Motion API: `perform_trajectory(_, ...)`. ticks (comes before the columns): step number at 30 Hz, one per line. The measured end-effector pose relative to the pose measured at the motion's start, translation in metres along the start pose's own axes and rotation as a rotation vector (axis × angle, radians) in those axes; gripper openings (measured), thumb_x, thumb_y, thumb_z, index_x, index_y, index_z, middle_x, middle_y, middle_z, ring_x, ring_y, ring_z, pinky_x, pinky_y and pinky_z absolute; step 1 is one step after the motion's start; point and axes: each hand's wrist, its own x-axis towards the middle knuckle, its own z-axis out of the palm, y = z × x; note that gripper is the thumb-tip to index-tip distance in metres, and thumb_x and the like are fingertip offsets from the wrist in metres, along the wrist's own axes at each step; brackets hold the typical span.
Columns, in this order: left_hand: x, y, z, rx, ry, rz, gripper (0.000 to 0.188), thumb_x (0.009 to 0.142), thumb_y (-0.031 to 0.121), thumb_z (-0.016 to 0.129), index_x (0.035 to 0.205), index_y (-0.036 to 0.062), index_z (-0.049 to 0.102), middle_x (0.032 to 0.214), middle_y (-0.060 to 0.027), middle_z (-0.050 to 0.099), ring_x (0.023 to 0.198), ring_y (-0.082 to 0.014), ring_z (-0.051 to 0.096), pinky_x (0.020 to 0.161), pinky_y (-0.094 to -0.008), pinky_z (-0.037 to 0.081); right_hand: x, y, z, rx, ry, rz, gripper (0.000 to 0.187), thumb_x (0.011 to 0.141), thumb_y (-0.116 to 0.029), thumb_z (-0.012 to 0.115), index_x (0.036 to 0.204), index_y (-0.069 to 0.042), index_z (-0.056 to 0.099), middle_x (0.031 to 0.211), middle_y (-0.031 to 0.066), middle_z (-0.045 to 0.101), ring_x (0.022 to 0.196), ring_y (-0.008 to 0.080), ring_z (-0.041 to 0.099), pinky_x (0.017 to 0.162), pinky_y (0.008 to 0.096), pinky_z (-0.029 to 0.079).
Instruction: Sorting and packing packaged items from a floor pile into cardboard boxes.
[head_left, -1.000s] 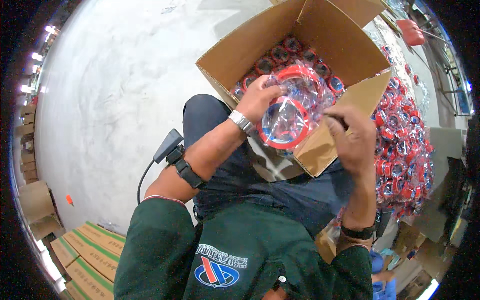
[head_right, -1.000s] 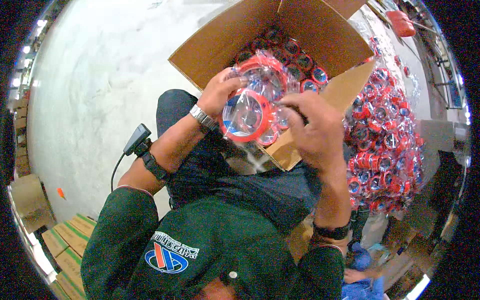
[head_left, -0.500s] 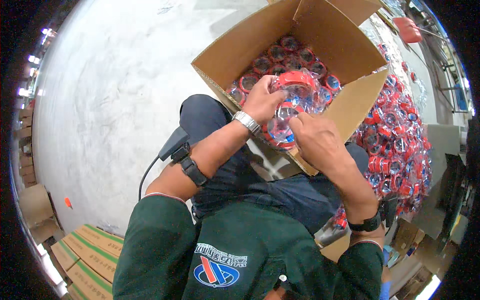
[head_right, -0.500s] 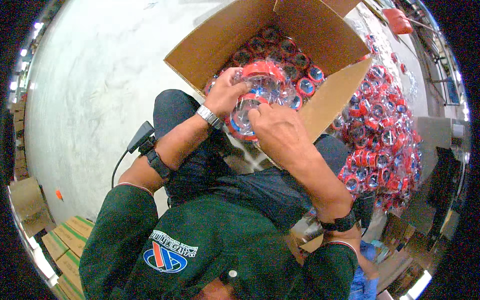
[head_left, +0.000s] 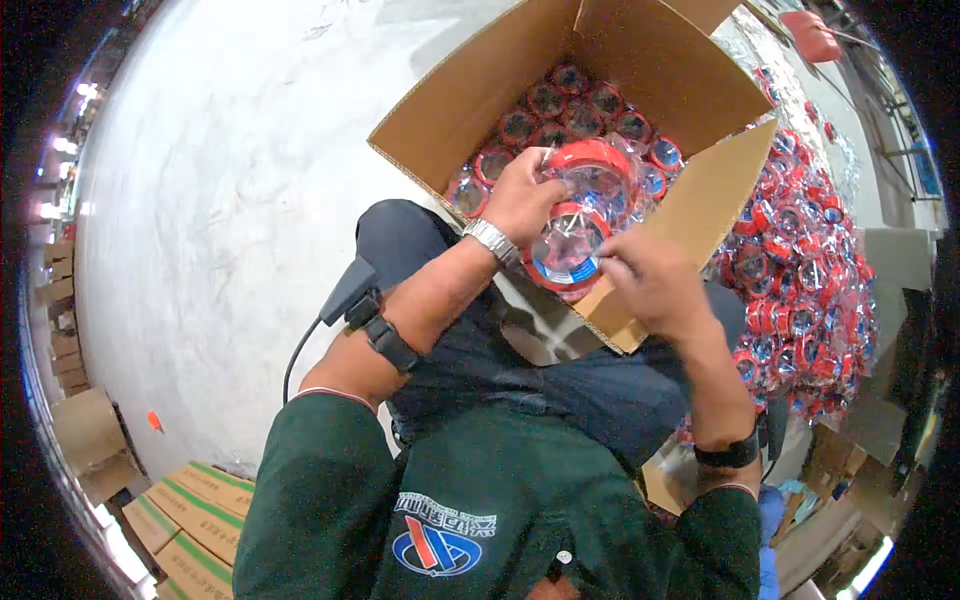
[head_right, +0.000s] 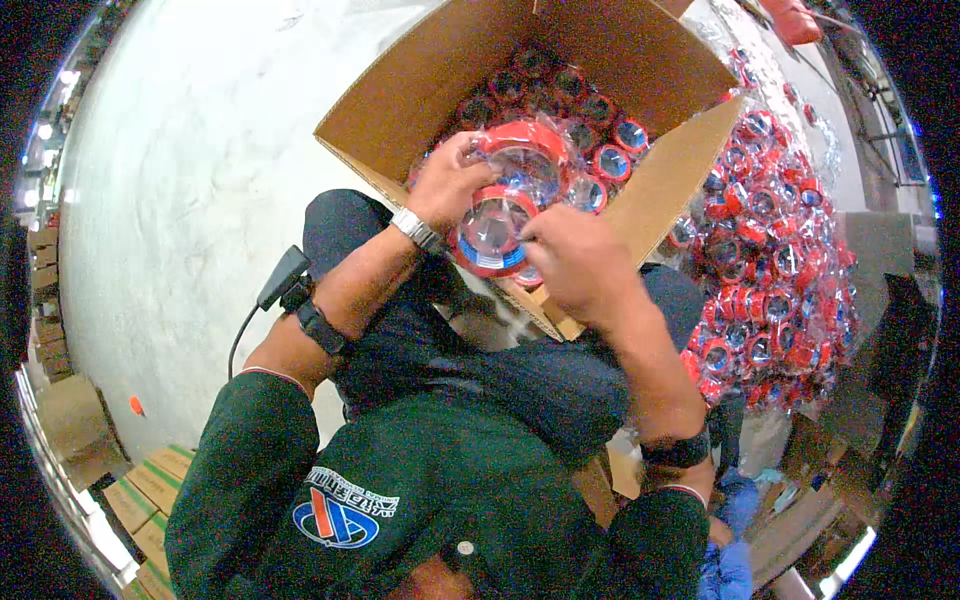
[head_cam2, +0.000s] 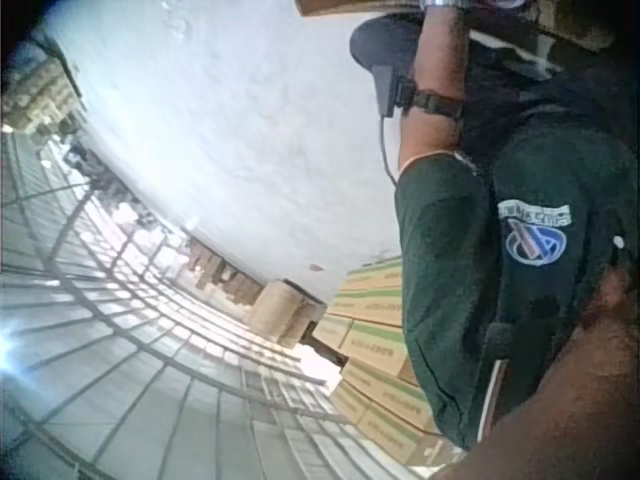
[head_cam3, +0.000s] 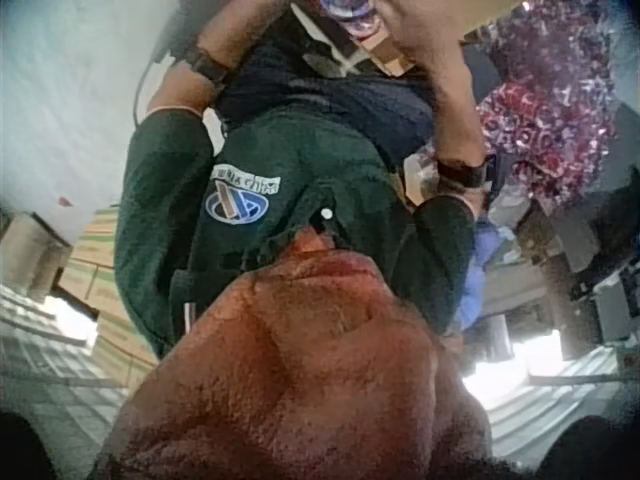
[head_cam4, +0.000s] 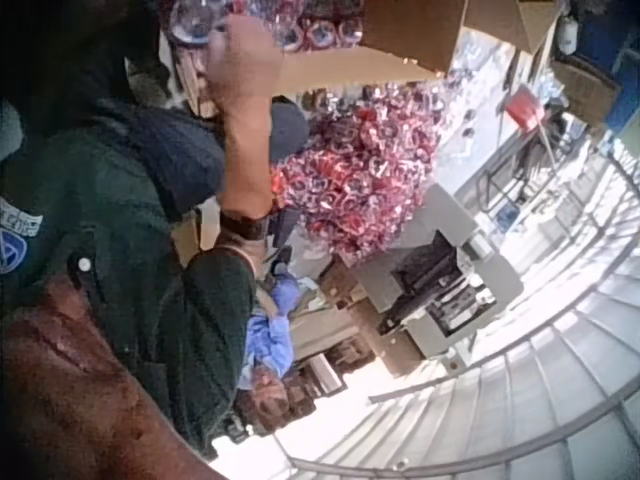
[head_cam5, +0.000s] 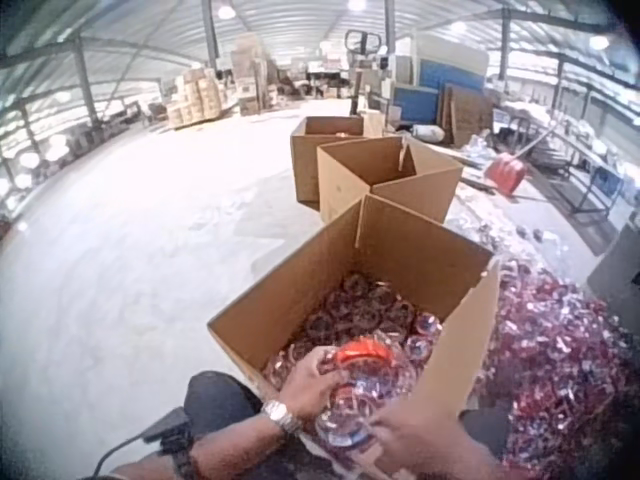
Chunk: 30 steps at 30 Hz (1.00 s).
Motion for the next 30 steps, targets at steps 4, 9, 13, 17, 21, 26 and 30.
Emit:
perform_trajectory(4, -0.005, 0.012, -0.007, -0.025, -0.039, -0.001, 0.036, 0.076, 0.007, 0.063, 0.109, -0.0029, 0.055, 0.093, -0.0088, 0.064, 0.082, -0.0134, 0.06, 0.075, -0.029, 0.048, 0.003, 0.003, -0.039, 0.104, 0.366, 0.299, 0.011, 0.075, -0.01, 0.063, 0.084, -0.005, 0.06, 0.081, 0.0122, 0.059, 0.077, 0.0298, 0.059, 0.066, 0.0374, 0.048)
perform_trajectory(9, -0.006, 0.027, 0.01, 0.017, -0.164, -0.097, 0.033, 0.076, 0.006, 0.063, 0.107, -0.0031, 0.056, 0.091, -0.0076, 0.064, 0.08, -0.0106, 0.059, 0.071, -0.0266, 0.049, 0.018, 0.026, -0.017, -0.48, 0.053, 0.012, 0.013, 0.076, -0.01, 0.062, 0.085, -0.003, 0.057, 0.08, 0.0123, 0.059, 0.076, 0.0298, 0.059, 0.064, 0.0373, 0.047)
perform_trajectory(13, 0.022, 0.015, -0.001, 0.284, -0.274, -0.112, 0.035, 0.075, 0.008, 0.065, 0.108, 0.0006, 0.058, 0.091, -0.0054, 0.064, 0.077, -0.0116, 0.059, 0.071, -0.0275, 0.049, 0.023, 0.049, -0.008, -0.253, 0.029, 0.023, 0.012, 0.076, -0.009, 0.061, 0.087, -0.004, 0.058, 0.081, 0.0125, 0.06, 0.077, 0.029, 0.06, 0.066, 0.0365, 0.048)
perform_trajectory(17, 0.083, 0.048, -0.037, 0.446, -0.381, 0.075, 0.041, 0.078, 0.009, 0.061, 0.117, 0.0027, 0.052, 0.107, -0.0064, 0.06, 0.092, -0.0128, 0.057, 0.079, -0.0287, 0.049, 0.036, 0.056, -0.051, 0.089, 0.595, 0.337, 0.011, 0.082, -0.012, 0.062, 0.09, -0.005, 0.065, 0.076, 0.0071, 0.063, 0.072, 0.014, 0.059, 0.068, 0.0277, 0.047)
perform_trajectory(21, 0.154, 0.008, -0.073, 0.96, -0.403, 0.192, 0.045, 0.076, 0.017, 0.063, 0.118, 0.0061, 0.049, 0.107, -0.0129, 0.061, 0.093, -0.0244, 0.06, 0.08, -0.0362, 0.049, 0.031, 0.096, -0.057, 0.11, 0.661, 0.331, 0.011, 0.083, -0.013, 0.062, 0.091, -0.005, 0.064, 0.074, 0.0039, 0.062, 0.069, 0.0109, 0.056, 0.065, 0.0261, 0.045)
perform_trajectory(26, 0.188, -0.105, -0.095, 1.469, -0.9, -0.265, 0.038, 0.07, 0.018, 0.063, 0.105, 0.007, 0.059, 0.105, -0.0181, 0.063, 0.098, -0.0311, 0.06, 0.08, -0.0403, 0.048, 0.022, 0.107, -0.056, 0.178, 0.53, 0.347, 0.009, 0.082, -0.008, 0.061, 0.09, -0.004, 0.064, 0.072, -0.0003, 0.057, 0.066, 0.0059, 0.05, 0.062, 0.0212, 0.041)
perform_trajectory(30, 0.179, -0.19, -0.089, 1.446, -1.118, -0.483, 0.042, 0.065, 0.015, 0.067, 0.106, 0.008, 0.062, 0.104, -0.0162, 0.065, 0.096, -0.0304, 0.062, 0.08, -0.0397, 0.049, 0.014, 0.116, -0.073, 0.303, 0.557, 0.48, 0.009, 0.082, -0.004, 0.06, 0.09, -0.001, 0.062, 0.078, -0.0005, 0.058, 0.073, 0.0058, 0.051, 0.066, 0.0202, 0.041)
